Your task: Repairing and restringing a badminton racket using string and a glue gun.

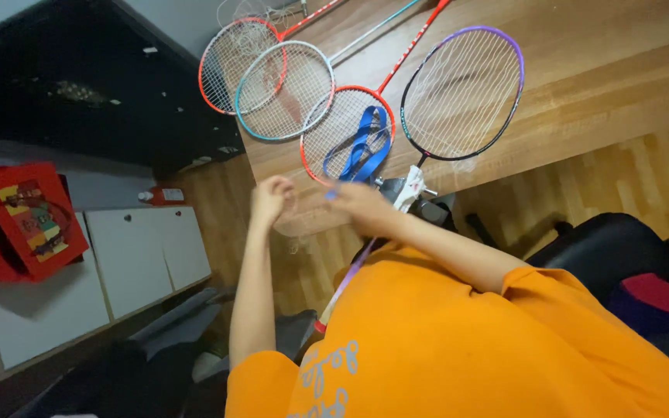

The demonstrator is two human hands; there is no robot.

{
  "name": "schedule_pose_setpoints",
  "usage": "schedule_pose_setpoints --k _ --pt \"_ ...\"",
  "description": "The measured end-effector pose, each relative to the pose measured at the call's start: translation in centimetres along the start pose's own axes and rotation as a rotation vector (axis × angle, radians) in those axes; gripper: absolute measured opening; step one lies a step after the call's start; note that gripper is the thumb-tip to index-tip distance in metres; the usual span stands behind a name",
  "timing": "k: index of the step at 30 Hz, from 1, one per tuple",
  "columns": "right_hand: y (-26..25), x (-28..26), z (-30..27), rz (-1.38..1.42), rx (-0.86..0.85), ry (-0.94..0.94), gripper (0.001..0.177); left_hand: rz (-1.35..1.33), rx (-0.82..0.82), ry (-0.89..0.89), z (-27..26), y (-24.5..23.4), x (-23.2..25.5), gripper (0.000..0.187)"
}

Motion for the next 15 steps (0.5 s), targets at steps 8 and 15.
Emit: schedule_pose_setpoints --k 8,15 --pt "-4.6 8.2 -14.6 -0.514 0.083 0.709 0.058 0.331 0.593 -0.206 3.1 -6.7 -12.0 0.008" --pt "-2.7 4.2 -7.8 -0.598 0.130 0.515 0.020 -0.032 0.873 -0.491 -1.2 -16.2 -22.0 0.011"
Point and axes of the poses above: each hand's wrist, its own z-axis towards the middle knuckle, its own y-axis out of the palm, x = y × z, the point moved 2 cm from there along z, towards the middle knuckle, and after that the axes turned 5 degrees about -y, right-handed, at the moved point
